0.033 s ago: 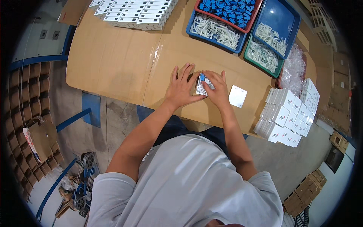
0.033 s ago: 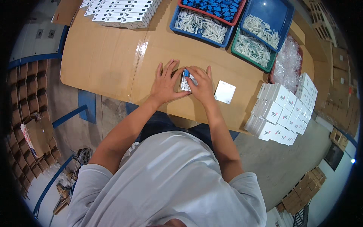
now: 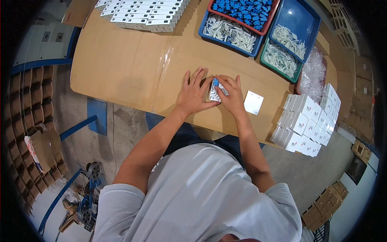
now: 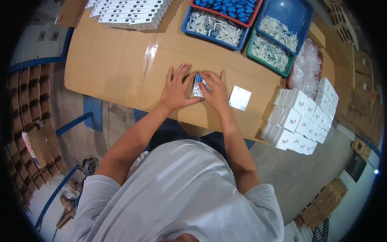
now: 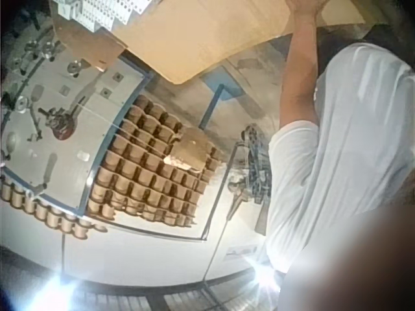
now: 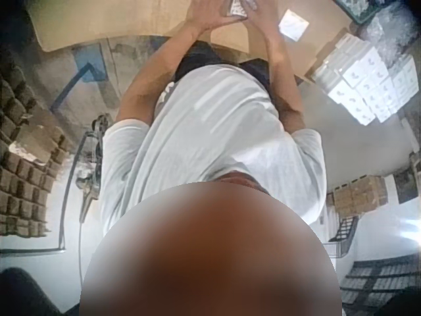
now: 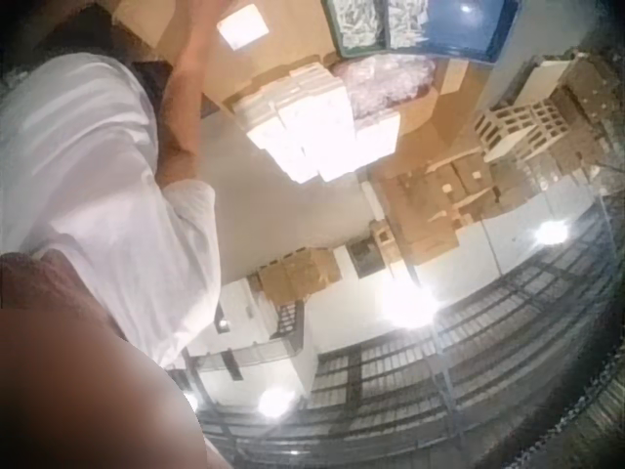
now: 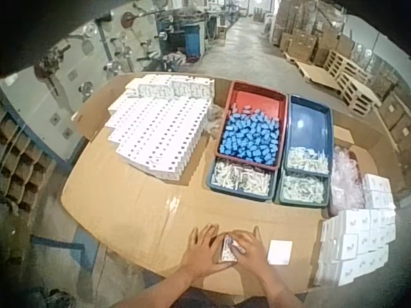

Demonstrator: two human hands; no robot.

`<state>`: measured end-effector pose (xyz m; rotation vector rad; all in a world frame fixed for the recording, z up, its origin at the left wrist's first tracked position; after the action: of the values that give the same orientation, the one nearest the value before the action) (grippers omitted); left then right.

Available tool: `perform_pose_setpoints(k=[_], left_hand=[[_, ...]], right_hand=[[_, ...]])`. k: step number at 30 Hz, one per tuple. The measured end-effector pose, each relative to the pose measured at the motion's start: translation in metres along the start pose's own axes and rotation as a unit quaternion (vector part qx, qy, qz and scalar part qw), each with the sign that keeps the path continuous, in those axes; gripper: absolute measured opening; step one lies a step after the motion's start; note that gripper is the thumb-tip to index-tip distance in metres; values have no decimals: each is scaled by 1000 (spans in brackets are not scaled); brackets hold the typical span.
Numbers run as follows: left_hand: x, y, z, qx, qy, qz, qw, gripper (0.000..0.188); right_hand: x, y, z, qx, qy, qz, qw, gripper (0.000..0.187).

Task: Packing small plastic components into individual boxes from bulk bins.

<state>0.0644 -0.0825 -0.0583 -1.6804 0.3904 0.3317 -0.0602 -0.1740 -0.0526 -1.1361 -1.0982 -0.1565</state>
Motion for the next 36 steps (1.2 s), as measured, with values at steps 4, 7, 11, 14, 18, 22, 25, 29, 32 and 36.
perform_pose_setpoints(k=[4,7,11,14,18,22,25,29,32,36], left_hand=[[-1,-2,-1,2,1,3,1000,96],[-1,0,-1,6,0,3,1000,96],[1,3,0,27,-2,-12,1000,97],[1,0,0,6,-2,1,1000,97],[0,1,0,10,0,0,1000,97],[0,-1,0,9,0,-1,1000,96],[-1,-1,-1,5,2,1,1000,97],[0,0,-1,5,2,1,1000,97],[1,2,-1,28,-1,-5,1000,98],[0,2,0,23,-1,-4,1000,99]], right_hand=[[2,3,-2,21,1,35,999,31],[7,0,-5,22,17,13,1000,32],[3,-1,-5,21,32,-17,999,33],[2,0,-4,16,27,-18,999,33],[0,1,-4,9,25,-19,999,33],[4,3,-4,14,19,-9,1000,32],[4,1,-3,14,18,-15,1000,32],[2,3,-4,23,20,-11,999,32],[3,3,-5,21,18,9,1000,31],[-1,3,-4,32,23,16,999,36]])
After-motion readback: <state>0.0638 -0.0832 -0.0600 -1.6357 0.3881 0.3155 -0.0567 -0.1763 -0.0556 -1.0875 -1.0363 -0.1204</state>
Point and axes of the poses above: each hand's wrist, its own z-axis away from the middle knuckle, its own y-axis out of the palm, x = y × z, the point moved 7 cm from there along -z, towards the middle knuckle, and after that the axes turned 9 degrees about y, right-handed, at the moved point
